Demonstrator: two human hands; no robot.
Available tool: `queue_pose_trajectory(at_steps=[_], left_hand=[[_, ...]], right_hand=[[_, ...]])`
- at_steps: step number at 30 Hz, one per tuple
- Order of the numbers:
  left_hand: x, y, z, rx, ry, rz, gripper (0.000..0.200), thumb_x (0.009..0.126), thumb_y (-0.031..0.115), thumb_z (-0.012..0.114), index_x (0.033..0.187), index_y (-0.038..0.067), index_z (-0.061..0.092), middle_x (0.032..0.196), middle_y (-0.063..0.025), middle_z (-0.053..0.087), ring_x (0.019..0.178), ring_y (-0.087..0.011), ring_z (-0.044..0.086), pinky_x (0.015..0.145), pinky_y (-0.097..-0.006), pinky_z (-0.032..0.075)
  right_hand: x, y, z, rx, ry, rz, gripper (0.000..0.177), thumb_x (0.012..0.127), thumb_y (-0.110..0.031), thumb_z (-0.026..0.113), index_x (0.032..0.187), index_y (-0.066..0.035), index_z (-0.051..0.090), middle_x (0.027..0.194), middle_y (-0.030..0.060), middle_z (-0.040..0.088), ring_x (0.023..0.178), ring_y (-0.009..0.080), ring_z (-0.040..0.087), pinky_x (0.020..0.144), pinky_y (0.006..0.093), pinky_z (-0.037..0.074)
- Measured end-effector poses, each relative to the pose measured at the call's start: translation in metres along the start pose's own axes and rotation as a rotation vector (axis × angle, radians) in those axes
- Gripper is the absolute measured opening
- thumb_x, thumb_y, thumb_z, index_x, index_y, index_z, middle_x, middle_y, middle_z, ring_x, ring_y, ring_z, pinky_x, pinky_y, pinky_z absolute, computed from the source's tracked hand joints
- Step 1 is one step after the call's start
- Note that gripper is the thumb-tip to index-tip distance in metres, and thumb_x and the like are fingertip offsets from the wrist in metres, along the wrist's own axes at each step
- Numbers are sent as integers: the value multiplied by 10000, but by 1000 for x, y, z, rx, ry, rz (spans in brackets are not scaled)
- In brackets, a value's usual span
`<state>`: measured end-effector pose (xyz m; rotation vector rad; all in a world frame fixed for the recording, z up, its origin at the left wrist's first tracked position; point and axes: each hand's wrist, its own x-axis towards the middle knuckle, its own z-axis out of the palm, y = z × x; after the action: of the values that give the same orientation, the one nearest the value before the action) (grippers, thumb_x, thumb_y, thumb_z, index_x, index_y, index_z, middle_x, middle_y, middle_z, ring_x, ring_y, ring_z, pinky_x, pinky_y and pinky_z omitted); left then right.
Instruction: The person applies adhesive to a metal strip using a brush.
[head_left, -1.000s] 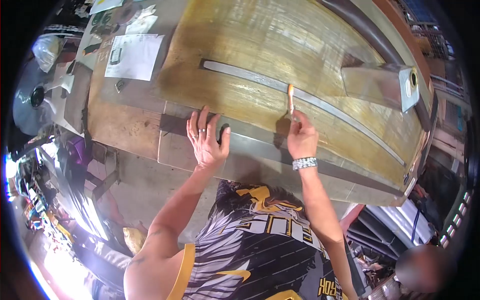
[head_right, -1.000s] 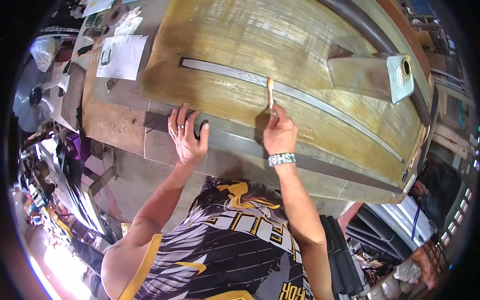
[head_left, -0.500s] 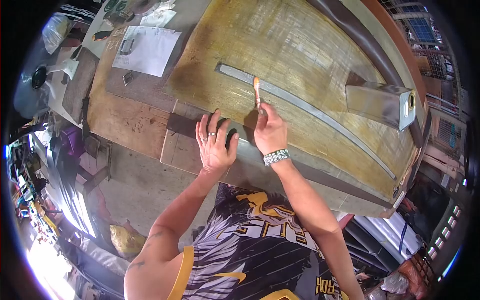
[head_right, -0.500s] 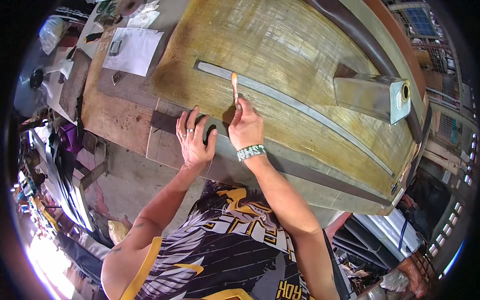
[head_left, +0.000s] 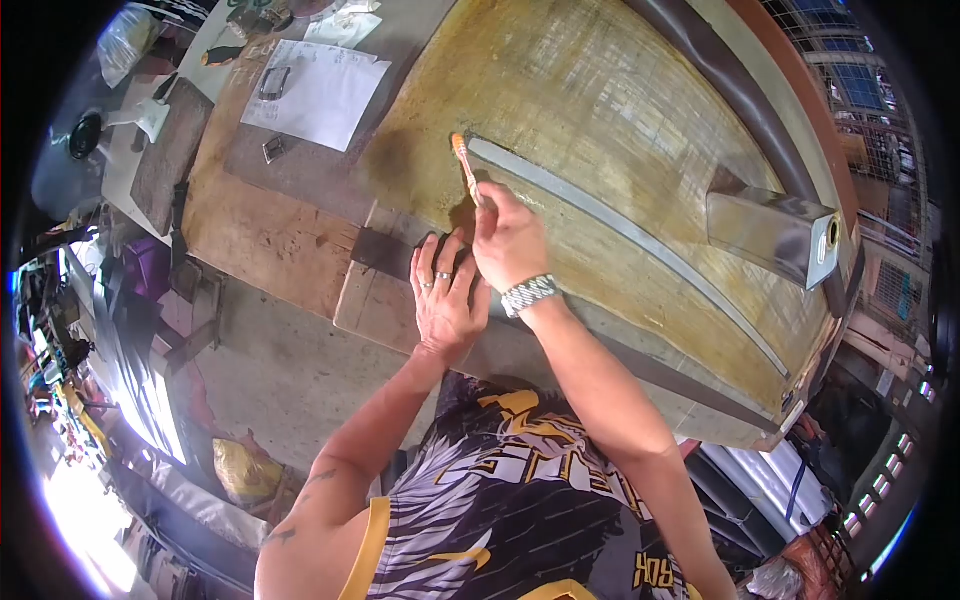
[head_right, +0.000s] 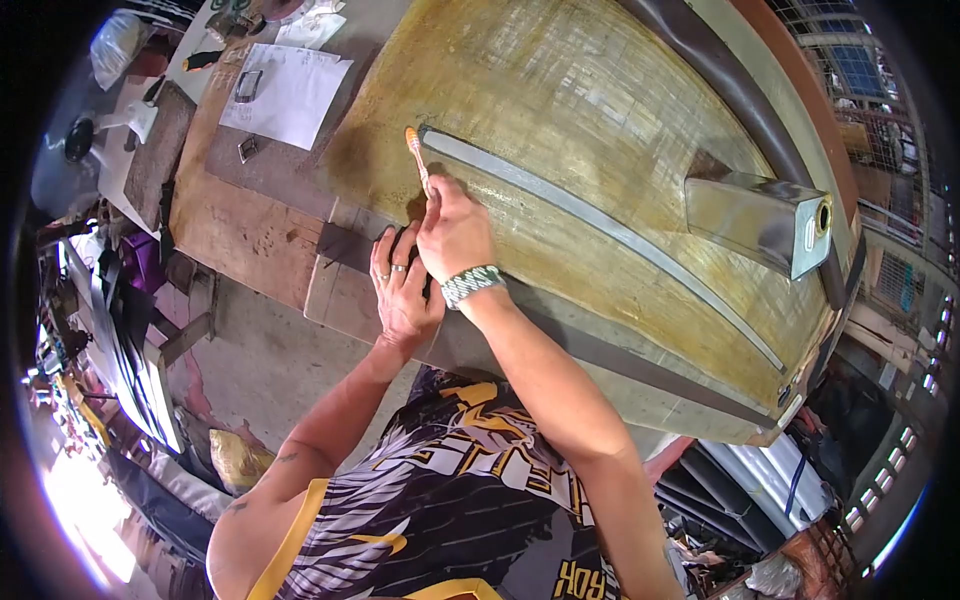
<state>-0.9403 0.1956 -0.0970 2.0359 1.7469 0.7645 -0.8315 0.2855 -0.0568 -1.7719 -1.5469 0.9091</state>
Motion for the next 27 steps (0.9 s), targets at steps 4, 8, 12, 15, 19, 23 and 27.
queue_pose_trajectory(at_steps=[4, 8, 12, 15, 19, 23, 27], left_hand=[[4, 4, -2, -4, 27, -8, 390, 798, 125, 660, 1169, 5, 672, 1489, -167, 511, 1397, -435, 395, 1177, -594, 282], [3, 5, -1, 4, 30, -1, 412, 791, 128, 657, 1172, -27, 674, 1430, -184, 541, 1377, -449, 411, 1161, -598, 297], [3, 3, -2, 40, 18, 11, 342, 847, 160, 678, 1161, 27, 698, 1411, -167, 560, 1363, -444, 422, 1153, -588, 311], [2, 0, -2, 70, 30, 28, 313, 877, 154, 676, 1165, 36, 710, 1393, -173, 588, 1359, -443, 426, 1150, -571, 319], [3, 6, 5, 85, 64, 83, 286, 918, 155, 671, 1177, 43, 716, 1400, -159, 603, 1360, -418, 433, 1154, -520, 322], [1, 8, 7, 126, 62, 87, 310, 916, 162, 681, 1208, 61, 709, 1451, -118, 575, 1360, -396, 446, 1145, -523, 332], [-3, -2, 11, 206, 62, 168, 322, 934, 181, 686, 1230, 57, 705, 1436, -158, 585, 1344, -414, 460, 1138, -537, 340]], right_hand=[[-6, 12, -12, -19, 99, 109, 206, 949, -80, 594, 1139, -115, 667, 863, 200, 708, 725, 382, 690, 663, 455, 553], [6, 1, 12, -81, 45, -2, 174, 954, -78, 593, 1111, -94, 664, 891, 206, 716, 762, 389, 700, 680, 465, 561], [12, -13, 3, 98, -23, 52, 213, 937, -76, 618, 1144, -66, 665, 861, 197, 705, 751, 361, 698, 681, 455, 551], [-13, 5, -32, 105, 58, 33, 213, 943, -71, 621, 1154, -67, 653, 825, 181, 692, 704, 332, 682, 656, 428, 537], [-66, 72, -96, 9, 306, 150, 238, 956, -56, 611, 1188, -100, 639, 760, 164, 674, 655, 302, 666, 614, 395, 515], [-90, 112, -127, -80, 429, 393, 177, 966, -80, 610, 1140, -86, 644, 728, 169, 672, 664, 305, 668, 602, 391, 511], [-62, 81, -66, -27, 73, 136, 317, 830, -116, 584, 1130, -110, 689, 832, 168, 682, 826, 379, 683, 726, 488, 552]])
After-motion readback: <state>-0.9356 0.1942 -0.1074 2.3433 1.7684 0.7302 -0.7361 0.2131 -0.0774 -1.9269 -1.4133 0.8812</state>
